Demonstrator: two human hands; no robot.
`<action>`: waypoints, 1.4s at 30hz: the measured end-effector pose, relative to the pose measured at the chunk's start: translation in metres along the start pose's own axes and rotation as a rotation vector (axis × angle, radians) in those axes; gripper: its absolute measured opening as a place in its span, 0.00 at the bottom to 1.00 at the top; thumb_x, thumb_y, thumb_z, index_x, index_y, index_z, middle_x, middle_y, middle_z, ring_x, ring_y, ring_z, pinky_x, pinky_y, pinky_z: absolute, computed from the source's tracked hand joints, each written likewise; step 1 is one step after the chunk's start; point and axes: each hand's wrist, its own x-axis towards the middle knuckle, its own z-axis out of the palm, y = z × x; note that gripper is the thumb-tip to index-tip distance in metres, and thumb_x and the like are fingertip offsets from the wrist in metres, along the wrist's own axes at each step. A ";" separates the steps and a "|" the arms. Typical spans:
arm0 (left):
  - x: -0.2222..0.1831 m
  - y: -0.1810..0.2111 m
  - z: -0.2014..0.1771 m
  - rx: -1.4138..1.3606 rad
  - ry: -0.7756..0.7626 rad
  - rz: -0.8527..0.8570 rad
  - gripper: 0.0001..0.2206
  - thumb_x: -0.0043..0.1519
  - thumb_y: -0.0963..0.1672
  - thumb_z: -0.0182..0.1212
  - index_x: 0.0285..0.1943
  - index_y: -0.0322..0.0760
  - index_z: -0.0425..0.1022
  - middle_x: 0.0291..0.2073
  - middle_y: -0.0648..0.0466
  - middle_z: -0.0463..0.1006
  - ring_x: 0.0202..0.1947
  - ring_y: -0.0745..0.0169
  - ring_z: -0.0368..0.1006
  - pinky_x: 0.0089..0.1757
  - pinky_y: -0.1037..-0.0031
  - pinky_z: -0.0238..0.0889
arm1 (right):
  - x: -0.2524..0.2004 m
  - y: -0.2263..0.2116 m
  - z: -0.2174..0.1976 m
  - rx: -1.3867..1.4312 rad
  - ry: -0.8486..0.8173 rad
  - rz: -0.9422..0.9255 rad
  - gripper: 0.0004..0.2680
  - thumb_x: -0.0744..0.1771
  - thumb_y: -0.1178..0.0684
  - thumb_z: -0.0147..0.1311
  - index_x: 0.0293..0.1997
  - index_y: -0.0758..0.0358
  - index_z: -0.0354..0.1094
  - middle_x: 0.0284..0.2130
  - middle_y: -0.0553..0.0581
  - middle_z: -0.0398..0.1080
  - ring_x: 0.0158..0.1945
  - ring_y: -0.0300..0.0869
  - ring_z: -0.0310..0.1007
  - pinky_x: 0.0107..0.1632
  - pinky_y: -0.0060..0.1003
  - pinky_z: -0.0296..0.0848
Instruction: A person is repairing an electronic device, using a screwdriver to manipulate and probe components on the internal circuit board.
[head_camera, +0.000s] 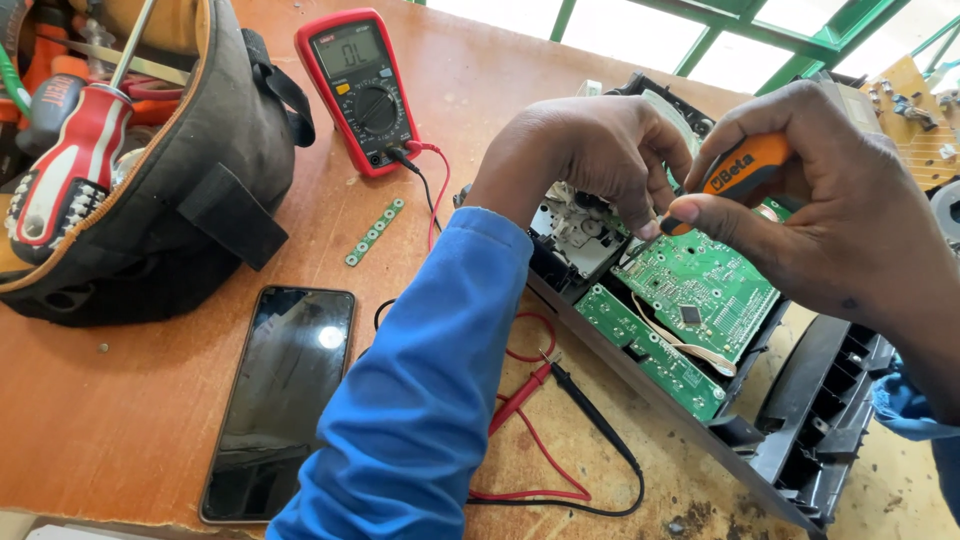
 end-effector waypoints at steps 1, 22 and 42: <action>0.001 0.000 0.000 -0.001 0.001 0.000 0.25 0.45 0.41 0.74 0.55 0.49 0.80 0.39 0.67 0.88 0.40 0.77 0.83 0.46 0.80 0.74 | 0.000 0.001 0.000 0.000 -0.001 0.000 0.16 0.64 0.50 0.66 0.52 0.60 0.63 0.39 0.53 0.74 0.39 0.39 0.80 0.42 0.31 0.77; 0.005 -0.005 0.000 0.085 0.026 0.043 0.23 0.45 0.41 0.74 0.52 0.55 0.81 0.37 0.70 0.86 0.39 0.78 0.79 0.41 0.77 0.70 | 0.000 0.005 0.005 -0.085 0.019 0.060 0.16 0.63 0.48 0.68 0.51 0.56 0.67 0.42 0.52 0.73 0.42 0.40 0.80 0.47 0.33 0.75; -0.001 0.000 -0.005 -0.102 -0.026 -0.059 0.05 0.59 0.38 0.69 0.35 0.44 0.83 0.28 0.59 0.83 0.26 0.74 0.75 0.28 0.84 0.72 | 0.029 -0.022 -0.019 -0.604 -0.440 -0.276 0.20 0.71 0.36 0.30 0.34 0.37 0.77 0.10 0.47 0.60 0.14 0.40 0.52 0.31 0.41 0.57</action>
